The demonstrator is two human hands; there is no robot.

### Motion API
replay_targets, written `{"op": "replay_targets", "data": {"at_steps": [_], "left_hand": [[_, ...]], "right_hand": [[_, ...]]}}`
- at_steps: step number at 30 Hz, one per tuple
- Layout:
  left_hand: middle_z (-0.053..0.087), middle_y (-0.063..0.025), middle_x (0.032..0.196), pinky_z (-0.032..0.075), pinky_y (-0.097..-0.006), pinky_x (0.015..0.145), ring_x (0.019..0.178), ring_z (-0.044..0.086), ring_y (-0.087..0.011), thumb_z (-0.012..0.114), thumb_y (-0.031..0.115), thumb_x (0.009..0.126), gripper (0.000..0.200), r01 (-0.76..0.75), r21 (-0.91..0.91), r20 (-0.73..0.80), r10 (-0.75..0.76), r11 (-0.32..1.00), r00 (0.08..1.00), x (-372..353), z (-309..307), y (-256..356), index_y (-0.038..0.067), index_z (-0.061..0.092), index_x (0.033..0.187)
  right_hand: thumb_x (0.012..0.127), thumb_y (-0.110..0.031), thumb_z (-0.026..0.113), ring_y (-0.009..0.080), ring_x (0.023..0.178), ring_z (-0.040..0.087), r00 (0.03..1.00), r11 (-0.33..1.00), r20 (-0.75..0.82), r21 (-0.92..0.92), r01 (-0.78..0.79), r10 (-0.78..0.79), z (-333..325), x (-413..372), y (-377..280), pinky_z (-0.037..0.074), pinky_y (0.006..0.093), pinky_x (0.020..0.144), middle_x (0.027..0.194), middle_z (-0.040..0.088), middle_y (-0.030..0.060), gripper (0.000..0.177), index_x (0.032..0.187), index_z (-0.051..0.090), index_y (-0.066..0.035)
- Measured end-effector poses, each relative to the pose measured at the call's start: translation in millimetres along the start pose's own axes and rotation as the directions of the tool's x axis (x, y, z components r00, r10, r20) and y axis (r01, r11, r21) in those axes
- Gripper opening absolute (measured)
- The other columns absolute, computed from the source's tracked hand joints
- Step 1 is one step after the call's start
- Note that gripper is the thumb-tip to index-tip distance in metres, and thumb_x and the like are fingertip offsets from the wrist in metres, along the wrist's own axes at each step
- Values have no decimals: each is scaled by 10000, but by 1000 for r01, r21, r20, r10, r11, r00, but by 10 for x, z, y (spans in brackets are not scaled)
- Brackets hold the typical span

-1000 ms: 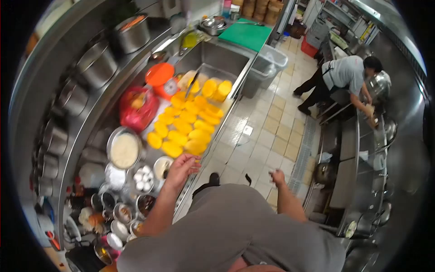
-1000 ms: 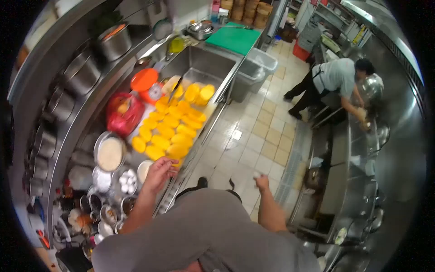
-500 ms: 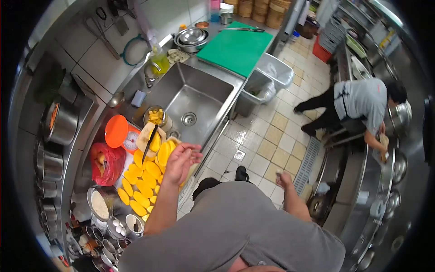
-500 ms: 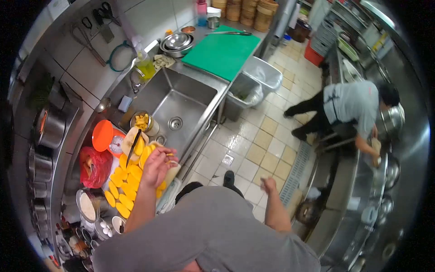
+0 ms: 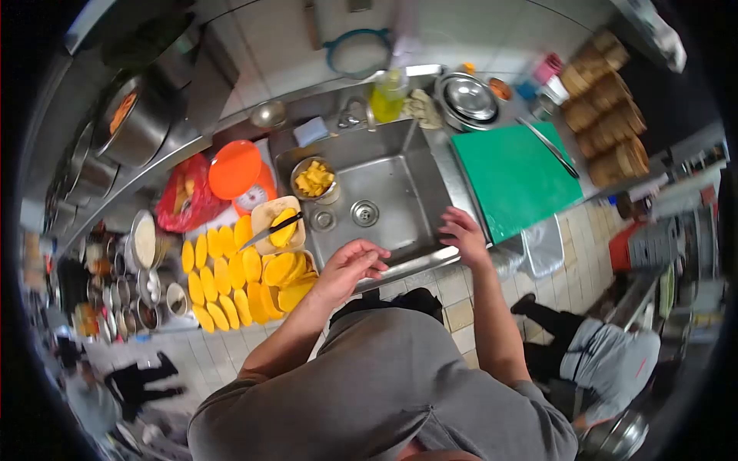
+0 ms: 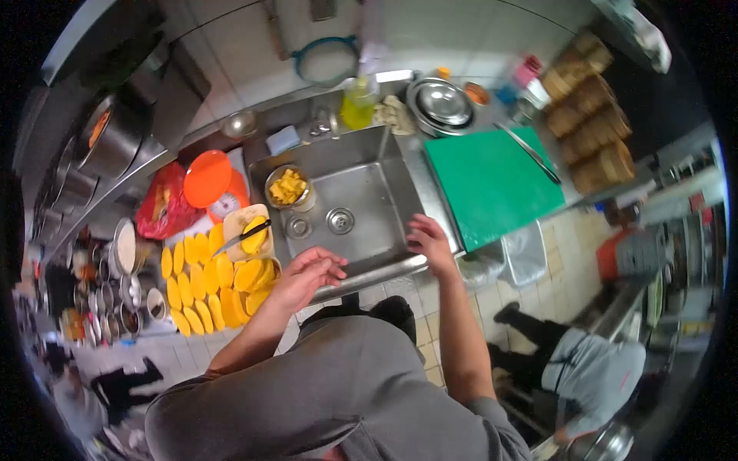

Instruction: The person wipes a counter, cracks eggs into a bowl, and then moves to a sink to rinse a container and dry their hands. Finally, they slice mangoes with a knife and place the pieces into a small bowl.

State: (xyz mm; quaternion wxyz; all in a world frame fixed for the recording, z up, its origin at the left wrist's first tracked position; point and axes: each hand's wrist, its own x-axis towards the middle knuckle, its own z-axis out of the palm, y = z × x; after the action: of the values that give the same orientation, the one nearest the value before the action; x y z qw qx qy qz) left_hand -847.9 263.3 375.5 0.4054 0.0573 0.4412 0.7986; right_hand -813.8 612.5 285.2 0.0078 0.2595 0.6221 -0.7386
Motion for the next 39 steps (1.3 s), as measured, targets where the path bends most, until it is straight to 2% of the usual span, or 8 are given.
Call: {"op": "replay_targets", "data": {"at_steps": [10,17,20,23,24,27,35,39], "left_hand": [[699,-121,1199,564,-402,890,1035,694,-235,606,205,1063,161,-194,-127,-559,91,973,824,487,385,-455,60,636,1127],[711,-58,1101,560,-386,855,971,698,-207,652,247,1042,179,-285,-211,-681,69,935,729,895,253,-554,89,643,1126],[697,-66,1062,582,-379,819,939,697,-217,693,135,993,179,-401,-224,-805,63,888,590,1557,-259,-497,61,622,1140],[649,-90,991,586,-387,800,880,666,-238,621,41,990,143,-507,-206,-856,97,837,508,2332,-1086,-719,53,612,1132],[639,-88,975,587,-384,776,851,656,-238,603,15,986,132,-479,-161,-861,114,863,495,2573,-1294,-760,49,617,1113],[638,-93,974,575,-376,741,830,641,-235,542,-42,977,160,-384,-173,-874,38,907,484,3087,-1686,-945,45,628,1080],[661,-135,810,446,-373,491,612,606,-215,664,169,976,206,93,153,-912,105,984,396,3558,-1601,-1289,-30,672,926],[688,-118,862,507,-389,649,709,623,-204,701,357,973,369,168,-59,-889,-128,984,440,3431,-1429,-1192,-12,682,991]], "right_hand": [[1032,-373,658,263,833,692,694,673,608,329,-662,386,2202,4147,443,593,472,762,1035,680,136,365,1298,544,-151],[1056,-94,545,188,779,686,965,710,157,655,-260,209,2297,3079,-469,589,307,635,934,670,54,165,1210,570,-148],[1052,-100,572,155,710,655,801,652,571,540,-533,182,2061,2944,550,553,264,619,882,679,50,142,1179,633,-96],[1057,-221,520,309,830,717,938,942,325,-334,-6,121,1994,2560,1176,571,440,685,909,738,185,274,1015,711,-29],[1048,-247,506,387,888,726,927,760,365,-579,296,-83,1961,2650,1585,576,497,758,935,746,227,338,987,724,4],[1009,-300,525,461,1027,693,903,519,423,-789,328,73,1861,2649,1791,540,535,904,1060,727,274,390,1002,734,29],[897,-116,610,441,1119,681,967,576,203,-777,255,-154,1460,3189,856,542,495,961,1143,730,253,284,1124,731,4],[879,21,547,451,1199,632,546,357,435,-444,822,-716,1697,3150,-77,492,496,1052,1324,635,298,545,1423,567,-9]]}}
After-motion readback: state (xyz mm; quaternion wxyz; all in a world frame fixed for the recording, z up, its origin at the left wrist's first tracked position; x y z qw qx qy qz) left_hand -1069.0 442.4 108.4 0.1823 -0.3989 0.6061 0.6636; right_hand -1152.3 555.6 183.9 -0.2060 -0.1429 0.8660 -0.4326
